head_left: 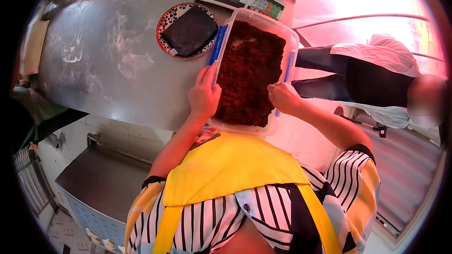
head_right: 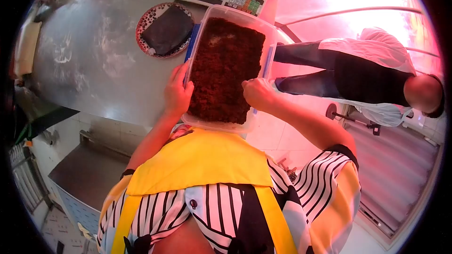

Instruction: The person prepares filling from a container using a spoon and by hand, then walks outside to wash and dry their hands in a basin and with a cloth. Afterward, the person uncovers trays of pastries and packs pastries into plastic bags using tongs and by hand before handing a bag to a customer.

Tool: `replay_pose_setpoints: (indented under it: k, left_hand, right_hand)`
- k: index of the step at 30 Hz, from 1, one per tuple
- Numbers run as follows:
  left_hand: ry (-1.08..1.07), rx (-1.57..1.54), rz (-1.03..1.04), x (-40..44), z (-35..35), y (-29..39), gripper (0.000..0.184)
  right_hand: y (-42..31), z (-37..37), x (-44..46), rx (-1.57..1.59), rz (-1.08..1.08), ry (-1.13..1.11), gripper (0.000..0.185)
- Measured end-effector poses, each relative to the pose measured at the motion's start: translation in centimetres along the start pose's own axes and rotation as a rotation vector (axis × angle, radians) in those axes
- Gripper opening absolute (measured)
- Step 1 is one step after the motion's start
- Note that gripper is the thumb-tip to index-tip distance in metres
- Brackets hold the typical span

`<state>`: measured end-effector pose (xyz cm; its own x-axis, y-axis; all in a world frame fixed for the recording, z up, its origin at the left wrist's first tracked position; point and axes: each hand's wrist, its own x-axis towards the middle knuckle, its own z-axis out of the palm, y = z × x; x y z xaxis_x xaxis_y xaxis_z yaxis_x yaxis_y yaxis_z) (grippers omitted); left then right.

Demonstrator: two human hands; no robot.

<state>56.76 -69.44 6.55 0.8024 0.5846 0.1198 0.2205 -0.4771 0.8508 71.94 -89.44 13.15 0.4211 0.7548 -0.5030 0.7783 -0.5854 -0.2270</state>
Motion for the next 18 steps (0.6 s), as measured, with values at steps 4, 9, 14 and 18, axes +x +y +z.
replay_pose_setpoints:
  k: [4, 9, 14, 18]
  left_hand:
    - [0.008, 0.003, 0.023, -0.1, 0.2, -0.4, 0.051]
    - [-0.012, -0.01, 0.017, -0.1, 0.3, -0.6, 0.052]
    - [-0.012, -0.002, 0.032, 0.1, 0.2, -0.5, 0.053]
    - [-0.003, -0.002, 0.045, -0.1, 0.2, -0.4, 0.053]
  right_hand:
    - [-1.3, -0.1, -1.2, 0.176, 0.066, 0.003, 0.013]
    - [-1.0, 0.7, -1.4, 0.271, 0.095, 0.043, 0.013]
    - [-0.8, 1.1, -1.2, 0.389, 0.186, -0.015, 0.012]
    - [-0.8, 1.4, -1.2, 0.496, 0.221, -0.06, 0.011]
